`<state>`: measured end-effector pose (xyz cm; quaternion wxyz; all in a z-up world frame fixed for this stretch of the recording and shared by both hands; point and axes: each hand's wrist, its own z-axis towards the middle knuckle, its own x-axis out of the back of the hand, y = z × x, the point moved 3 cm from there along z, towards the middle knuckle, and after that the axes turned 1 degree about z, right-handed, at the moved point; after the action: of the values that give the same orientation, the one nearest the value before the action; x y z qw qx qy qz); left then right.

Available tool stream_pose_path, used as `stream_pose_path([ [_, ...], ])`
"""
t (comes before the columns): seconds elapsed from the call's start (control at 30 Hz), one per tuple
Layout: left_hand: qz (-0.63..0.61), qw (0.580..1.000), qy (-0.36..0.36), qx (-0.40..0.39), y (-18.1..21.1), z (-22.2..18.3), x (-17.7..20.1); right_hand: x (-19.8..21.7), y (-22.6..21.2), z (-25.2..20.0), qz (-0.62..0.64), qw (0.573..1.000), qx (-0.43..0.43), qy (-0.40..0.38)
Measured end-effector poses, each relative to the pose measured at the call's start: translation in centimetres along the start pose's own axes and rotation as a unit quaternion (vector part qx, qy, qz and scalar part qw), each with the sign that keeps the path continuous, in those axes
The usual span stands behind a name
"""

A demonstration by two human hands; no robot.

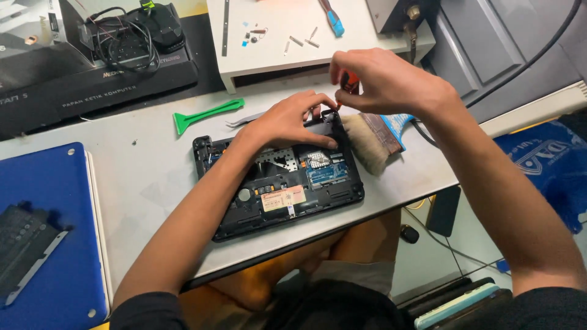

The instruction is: Disassembling a laptop to remove internal components, involving unscrewing parts and disconnecting ribbon cables.

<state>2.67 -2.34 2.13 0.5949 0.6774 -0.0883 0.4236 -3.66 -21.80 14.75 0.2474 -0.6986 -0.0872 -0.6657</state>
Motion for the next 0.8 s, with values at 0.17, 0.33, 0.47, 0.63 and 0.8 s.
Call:
stream_pose_path([
  [0.17,-0.029,0.999,-0.013,0.02,0.1,-0.6,0.3,-0.5,-1.5,-1.0,-0.14,0.983,-0.118,0.028],
  [0.33,-0.026,0.999,-0.011,0.018,0.6,-0.7,0.8,-0.2,-2.1,-0.5,-0.072,0.995,-0.069,-0.003],
  [0.47,-0.043,0.999,-0.012,0.009,0.5,-0.6,0.6,-0.7,-1.9,-0.6,-0.231,0.965,-0.12,0.027],
  [0.63,-0.044,0.999,-0.02,0.014,0.5,-0.4,0.5,-0.6,-2.3,-1.1,-0.132,0.984,-0.089,0.081],
  [0.8,-0.076,0.997,-0.007,0.018,0.8,-0.6,0.5,-1.3,-1.0,-0.8,-0.183,0.966,-0.173,0.063],
])
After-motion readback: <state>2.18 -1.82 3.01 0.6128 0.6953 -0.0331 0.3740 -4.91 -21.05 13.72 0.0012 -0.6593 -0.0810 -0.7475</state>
